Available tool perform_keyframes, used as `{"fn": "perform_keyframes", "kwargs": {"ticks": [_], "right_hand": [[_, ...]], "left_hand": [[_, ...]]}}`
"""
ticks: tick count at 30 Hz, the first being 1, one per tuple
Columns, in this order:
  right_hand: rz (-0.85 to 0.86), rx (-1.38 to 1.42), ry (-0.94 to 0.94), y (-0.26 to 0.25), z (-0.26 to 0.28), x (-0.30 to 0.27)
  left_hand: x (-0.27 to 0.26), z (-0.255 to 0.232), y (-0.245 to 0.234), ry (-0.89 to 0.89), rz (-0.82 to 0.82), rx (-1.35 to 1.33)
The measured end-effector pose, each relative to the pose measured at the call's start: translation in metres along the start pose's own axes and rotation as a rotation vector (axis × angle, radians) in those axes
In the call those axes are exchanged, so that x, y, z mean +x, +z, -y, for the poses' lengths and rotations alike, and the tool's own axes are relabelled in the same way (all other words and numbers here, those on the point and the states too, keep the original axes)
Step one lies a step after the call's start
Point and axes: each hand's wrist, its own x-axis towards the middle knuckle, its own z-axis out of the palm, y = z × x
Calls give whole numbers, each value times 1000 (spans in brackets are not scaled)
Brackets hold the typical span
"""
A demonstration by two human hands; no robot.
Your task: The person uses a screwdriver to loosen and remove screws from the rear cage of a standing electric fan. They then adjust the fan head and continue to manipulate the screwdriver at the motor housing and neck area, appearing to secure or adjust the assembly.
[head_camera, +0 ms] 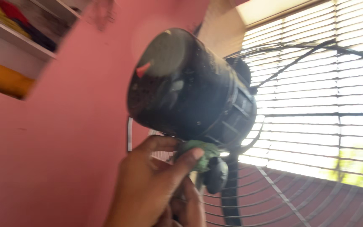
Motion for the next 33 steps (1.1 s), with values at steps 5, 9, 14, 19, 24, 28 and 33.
{"fn": "perform_keyframes", "kwargs": {"ticks": [5,9,14,19,24,28,33], "right_hand": [[-35,-62,29,4,12,2],[-60,-129,65,11,26,-7],[-107,-891,-119,21,50,-31],[34,-1314,-393,34,88,-42],[68,-1578,-1263,27,116,-50],[182,-1801,-1505,20,125,-44],[423,-1990,-1794,8,142,-31]], "left_hand": [[7,16,-9,-12,41,-43],[4,19,-23,14,14,18],[9,13,-38,-211,116,49],[15,26,-43,-268,41,-80],[12,57,-25,172,-10,-48],[6,61,-13,84,-99,-67],[8,54,-12,7,-97,31]]}}
